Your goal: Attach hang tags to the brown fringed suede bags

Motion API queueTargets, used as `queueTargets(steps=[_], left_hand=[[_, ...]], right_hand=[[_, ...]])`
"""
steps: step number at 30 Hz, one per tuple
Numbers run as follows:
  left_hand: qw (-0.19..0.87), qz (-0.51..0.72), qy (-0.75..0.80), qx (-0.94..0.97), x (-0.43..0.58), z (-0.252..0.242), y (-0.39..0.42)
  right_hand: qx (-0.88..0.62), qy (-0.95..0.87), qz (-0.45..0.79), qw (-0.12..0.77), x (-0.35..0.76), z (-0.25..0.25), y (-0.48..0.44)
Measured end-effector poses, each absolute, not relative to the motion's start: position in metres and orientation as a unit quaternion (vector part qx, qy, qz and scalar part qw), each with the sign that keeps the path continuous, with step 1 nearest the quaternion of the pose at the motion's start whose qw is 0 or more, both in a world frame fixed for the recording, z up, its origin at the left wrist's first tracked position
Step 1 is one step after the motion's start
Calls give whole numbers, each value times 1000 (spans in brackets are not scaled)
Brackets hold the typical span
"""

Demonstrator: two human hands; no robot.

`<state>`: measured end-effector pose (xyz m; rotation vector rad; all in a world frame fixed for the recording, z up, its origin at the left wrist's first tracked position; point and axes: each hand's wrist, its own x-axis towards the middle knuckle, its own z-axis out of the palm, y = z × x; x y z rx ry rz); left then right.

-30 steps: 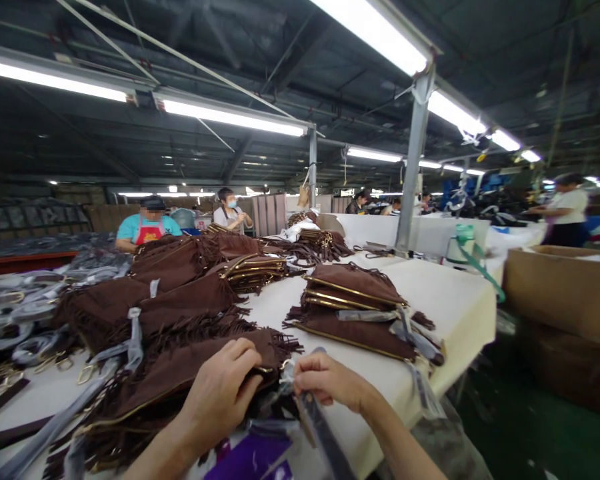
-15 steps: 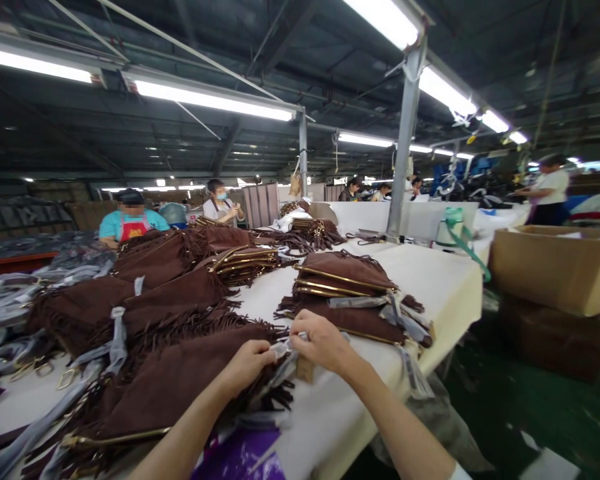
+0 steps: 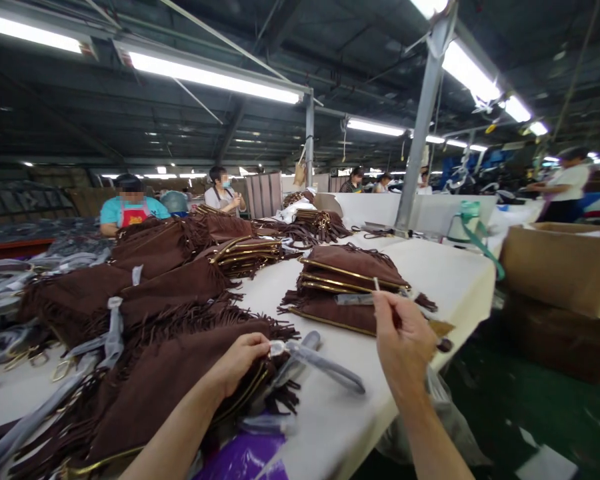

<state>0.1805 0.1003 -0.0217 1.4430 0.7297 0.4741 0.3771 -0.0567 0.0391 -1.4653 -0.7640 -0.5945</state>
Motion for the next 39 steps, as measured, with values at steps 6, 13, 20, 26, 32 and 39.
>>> queueTargets(steps=[6,13,20,26,32,39], left_hand=[[676,222,313,629,178,-19,98],[700,178,285,631,175,-11,92],[699,222,285,617,178,-9,87],[716,265,307,568,182,-15,91],[721,254,297,572,181,-15,91],[735,247,292,560,179,-16,89]], right_hand=[[-601,-664,222,385,314,0,-43],[-648,-620,132,422,329,-21,2],[-605,-645,156,440,330,-13,20],[-601,-622,121,487,338,-24,-10],[-596,-669,97,434,335,-28,-17],[-587,-715,79,372,339,-20,-12]])
